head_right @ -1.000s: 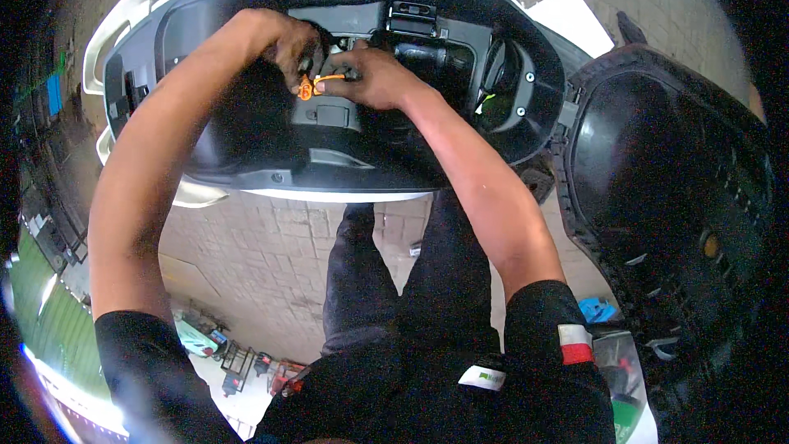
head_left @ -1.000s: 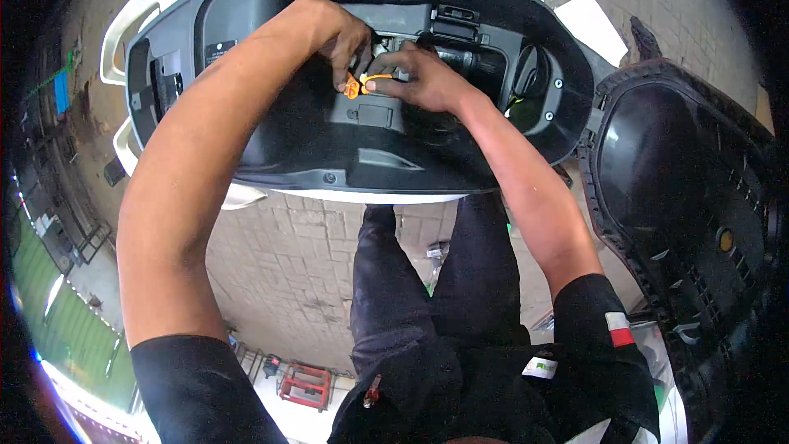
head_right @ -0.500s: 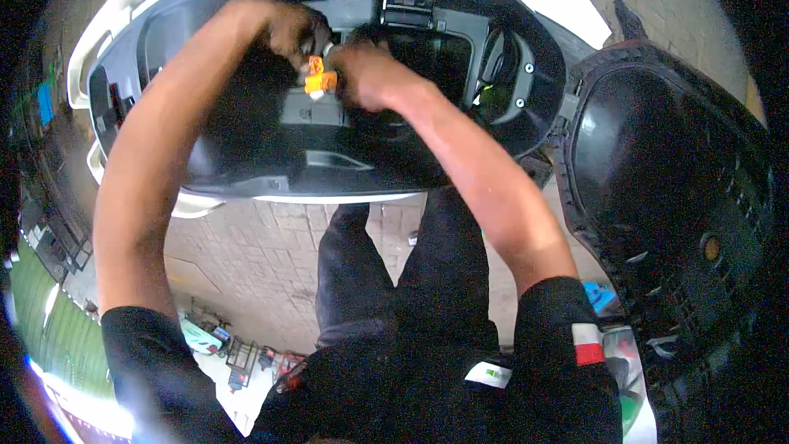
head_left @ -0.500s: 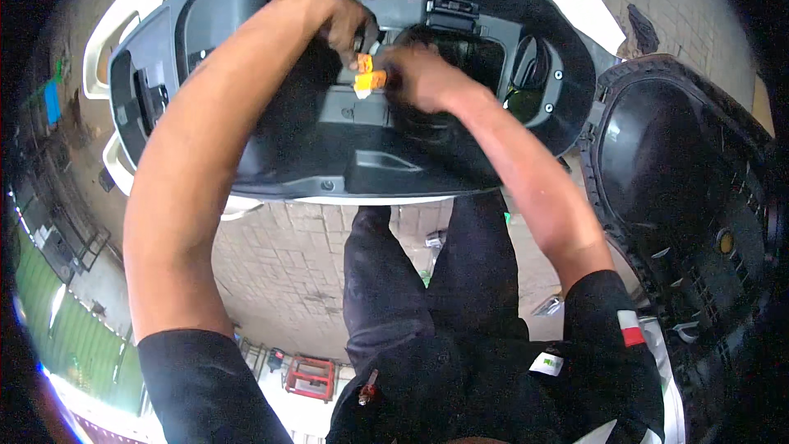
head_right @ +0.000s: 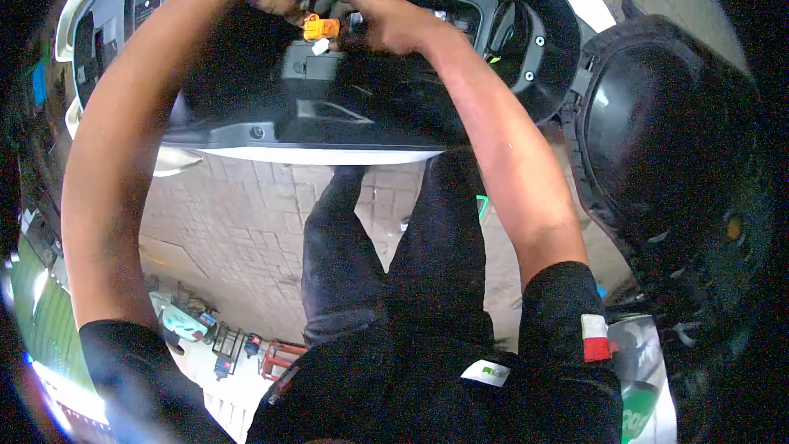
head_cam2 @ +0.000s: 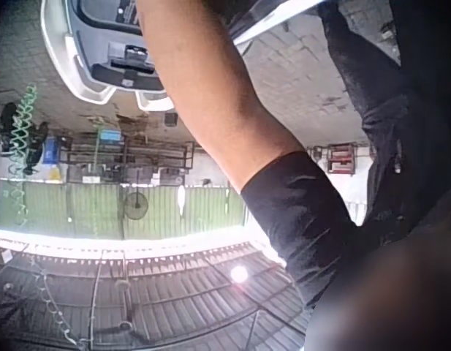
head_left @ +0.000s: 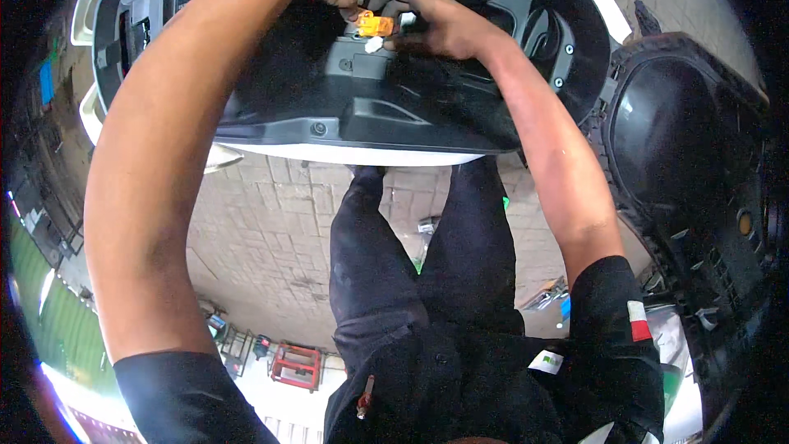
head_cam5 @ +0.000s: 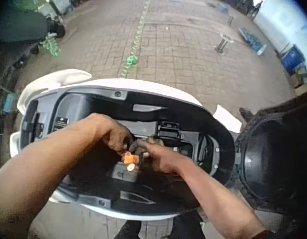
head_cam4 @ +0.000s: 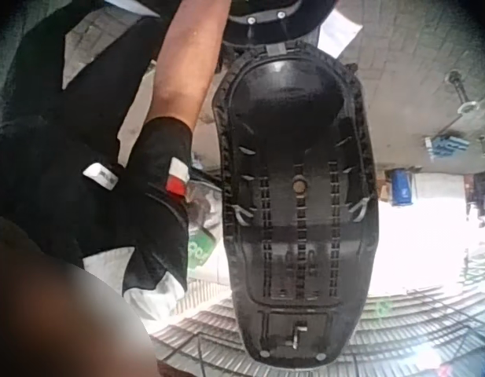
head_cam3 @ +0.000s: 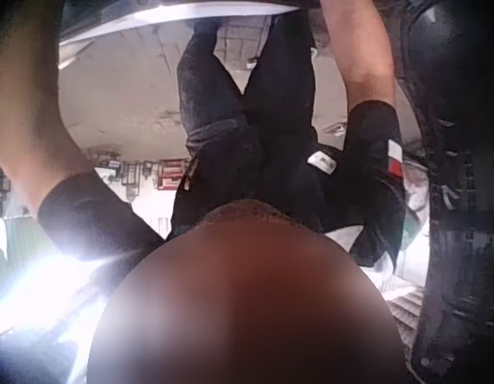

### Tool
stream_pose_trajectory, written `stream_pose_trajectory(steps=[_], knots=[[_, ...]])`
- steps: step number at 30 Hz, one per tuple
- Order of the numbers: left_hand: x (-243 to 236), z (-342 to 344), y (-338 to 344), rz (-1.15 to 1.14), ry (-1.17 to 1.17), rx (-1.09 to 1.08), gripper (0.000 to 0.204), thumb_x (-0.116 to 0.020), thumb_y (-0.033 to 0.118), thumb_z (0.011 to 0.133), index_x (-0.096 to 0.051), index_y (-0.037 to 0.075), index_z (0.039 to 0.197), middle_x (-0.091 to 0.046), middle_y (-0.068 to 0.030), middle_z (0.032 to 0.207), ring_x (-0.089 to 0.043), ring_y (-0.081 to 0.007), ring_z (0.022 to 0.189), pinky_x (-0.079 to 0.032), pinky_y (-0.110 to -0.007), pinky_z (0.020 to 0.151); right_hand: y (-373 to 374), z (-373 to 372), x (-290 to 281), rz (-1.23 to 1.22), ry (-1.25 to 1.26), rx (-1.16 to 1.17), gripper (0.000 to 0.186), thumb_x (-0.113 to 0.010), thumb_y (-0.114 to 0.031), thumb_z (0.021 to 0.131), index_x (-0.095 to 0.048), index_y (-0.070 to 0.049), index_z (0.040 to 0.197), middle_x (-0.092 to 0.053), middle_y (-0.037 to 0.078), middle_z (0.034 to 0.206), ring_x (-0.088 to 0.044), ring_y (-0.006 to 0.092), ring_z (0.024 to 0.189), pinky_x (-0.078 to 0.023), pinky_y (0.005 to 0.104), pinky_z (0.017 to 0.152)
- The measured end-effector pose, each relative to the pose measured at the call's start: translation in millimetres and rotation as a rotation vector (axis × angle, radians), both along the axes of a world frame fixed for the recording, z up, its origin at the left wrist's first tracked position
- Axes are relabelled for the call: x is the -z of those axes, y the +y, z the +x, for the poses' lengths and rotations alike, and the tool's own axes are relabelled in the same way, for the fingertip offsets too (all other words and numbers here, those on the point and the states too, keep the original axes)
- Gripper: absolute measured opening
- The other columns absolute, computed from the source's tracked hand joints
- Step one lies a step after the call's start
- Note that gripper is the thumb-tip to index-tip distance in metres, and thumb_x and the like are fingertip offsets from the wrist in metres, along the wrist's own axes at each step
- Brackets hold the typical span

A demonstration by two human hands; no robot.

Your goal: The person lifts a brown seat off a white scooter, sets it aside, and uses a screwdriver to work on a component inside the scooter's internal compartment.

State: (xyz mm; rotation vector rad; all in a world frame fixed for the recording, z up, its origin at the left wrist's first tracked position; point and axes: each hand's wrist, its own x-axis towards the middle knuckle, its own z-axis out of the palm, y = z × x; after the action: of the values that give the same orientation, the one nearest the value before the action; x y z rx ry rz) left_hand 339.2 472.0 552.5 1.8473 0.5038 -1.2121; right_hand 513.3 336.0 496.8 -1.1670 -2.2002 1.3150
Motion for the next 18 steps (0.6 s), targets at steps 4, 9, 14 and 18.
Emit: stream_pose_trajectory(steps=[4,9,14,18], knots=[[8.9,-21.0,0.0,0.086,0.051,-0.062,0.045,-0.078,0.016,0.078,-0.063,0.014,0.12,-0.073,-0.0069,0.092,-0.064,-0.0199,0.083,-0.053,-0.038,0.071,-15.8,-10.4,7.7,0.19,0.076,0.202,0.048,-0.078,-0.035,0.085,-0.062,-0.015,0.126,-0.062,0.012,0.111,-0.053,0.03,0.113,-0.04,0.043,0.102],[3.1,-21.8,1.0,0.12,-0.006,0.077,0.035,-0.077,0.016,0.081,-0.066,0.012,0.115,-0.072,-0.0085,0.097,-0.063,-0.0193,0.088,-0.052,-0.038,0.079,-25.7,-27.7,0.9,0.293,-0.025,0.334,0.045,-0.074,-0.051,0.084,-0.073,-0.016,0.113,-0.064,0.018,0.108,-0.054,0.0334,0.114,-0.038,0.0466,0.104],[-34.0,-0.5,-3.1,0.043,0.014,0.082,0.035,-0.078,0.016,0.08,-0.068,0.013,0.114,-0.071,-0.0083,0.094,-0.064,-0.0213,0.089,-0.051,-0.037,0.081,-21.2,-23.2,-1.8,0.277,-0.093,0.315,0.053,-0.066,-0.06,0.086,-0.072,-0.014,0.112,-0.068,0.015,0.109,-0.053,0.0333,0.11,-0.039,0.0462,0.102],[-30.6,-14.2,6.9,0.021,-0.081,0.085,0.038,-0.078,0.013,0.08,-0.068,0.017,0.116,-0.072,-0.0078,0.096,-0.065,-0.0229,0.083,-0.054,-0.036,0.074,-15.4,-32.8,-8.5,0.222,-0.025,0.297,0.054,-0.068,-0.059,0.086,-0.072,-0.01,0.109,-0.07,0.01,0.104,-0.052,0.0315,0.1,-0.042,0.0439,0.098]])
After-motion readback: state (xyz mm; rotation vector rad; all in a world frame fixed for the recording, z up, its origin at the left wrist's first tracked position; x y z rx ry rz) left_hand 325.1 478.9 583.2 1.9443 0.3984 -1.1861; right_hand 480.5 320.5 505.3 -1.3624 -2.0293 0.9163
